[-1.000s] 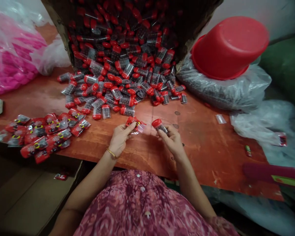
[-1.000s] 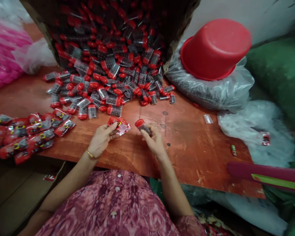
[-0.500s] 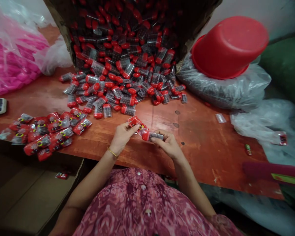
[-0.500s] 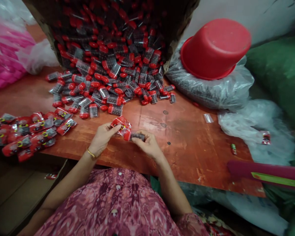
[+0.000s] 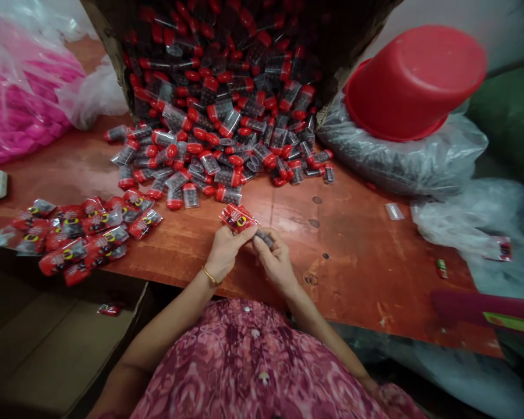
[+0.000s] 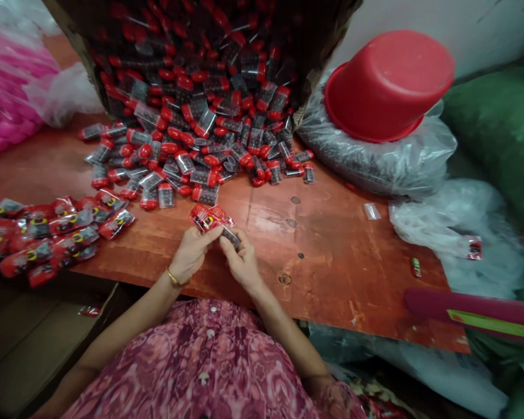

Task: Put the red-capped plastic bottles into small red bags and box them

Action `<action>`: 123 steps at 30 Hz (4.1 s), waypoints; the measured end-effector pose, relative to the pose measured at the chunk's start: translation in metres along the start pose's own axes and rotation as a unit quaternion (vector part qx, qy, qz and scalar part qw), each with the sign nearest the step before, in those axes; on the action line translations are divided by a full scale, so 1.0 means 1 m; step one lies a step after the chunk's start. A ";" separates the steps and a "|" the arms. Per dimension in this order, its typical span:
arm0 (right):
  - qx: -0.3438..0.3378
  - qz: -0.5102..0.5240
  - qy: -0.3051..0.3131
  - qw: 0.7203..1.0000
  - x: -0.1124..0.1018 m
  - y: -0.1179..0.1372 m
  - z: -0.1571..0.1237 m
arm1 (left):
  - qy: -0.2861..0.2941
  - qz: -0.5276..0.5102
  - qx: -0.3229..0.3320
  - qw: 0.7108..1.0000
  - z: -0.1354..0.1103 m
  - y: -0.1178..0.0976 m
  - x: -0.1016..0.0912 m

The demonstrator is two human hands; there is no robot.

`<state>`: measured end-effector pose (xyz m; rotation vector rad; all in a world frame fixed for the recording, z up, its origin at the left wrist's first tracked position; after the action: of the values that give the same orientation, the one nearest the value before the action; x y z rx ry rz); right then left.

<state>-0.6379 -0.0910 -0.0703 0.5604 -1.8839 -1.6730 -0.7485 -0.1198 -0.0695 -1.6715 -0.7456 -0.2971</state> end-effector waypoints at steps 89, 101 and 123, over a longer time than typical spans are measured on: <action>-0.159 -0.435 0.014 0.886 -0.024 -0.007 0.043 | -0.081 0.703 0.068 0.704 -0.002 -0.011 -0.036; -0.002 -0.040 0.002 0.999 0.015 0.000 0.038 | -0.112 0.553 0.190 0.804 -0.014 -0.024 -0.023; -0.105 -0.226 -0.048 0.967 0.006 0.007 0.030 | -0.080 0.053 -0.043 0.994 -0.016 -0.026 -0.008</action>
<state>-0.6615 -0.0707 -0.0649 0.8839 -1.6977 -2.1928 -0.7672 -0.1353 -0.0500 -1.8252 -0.7687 -0.1216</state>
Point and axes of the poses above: each hand's wrist, its own z-axis towards the middle knuckle, its own x-axis out of the palm, y = z × x, the point moved 3 cm from there along z, towards the middle knuckle, and after that the axes turned 13 degrees about y, right-handed, at the moved point
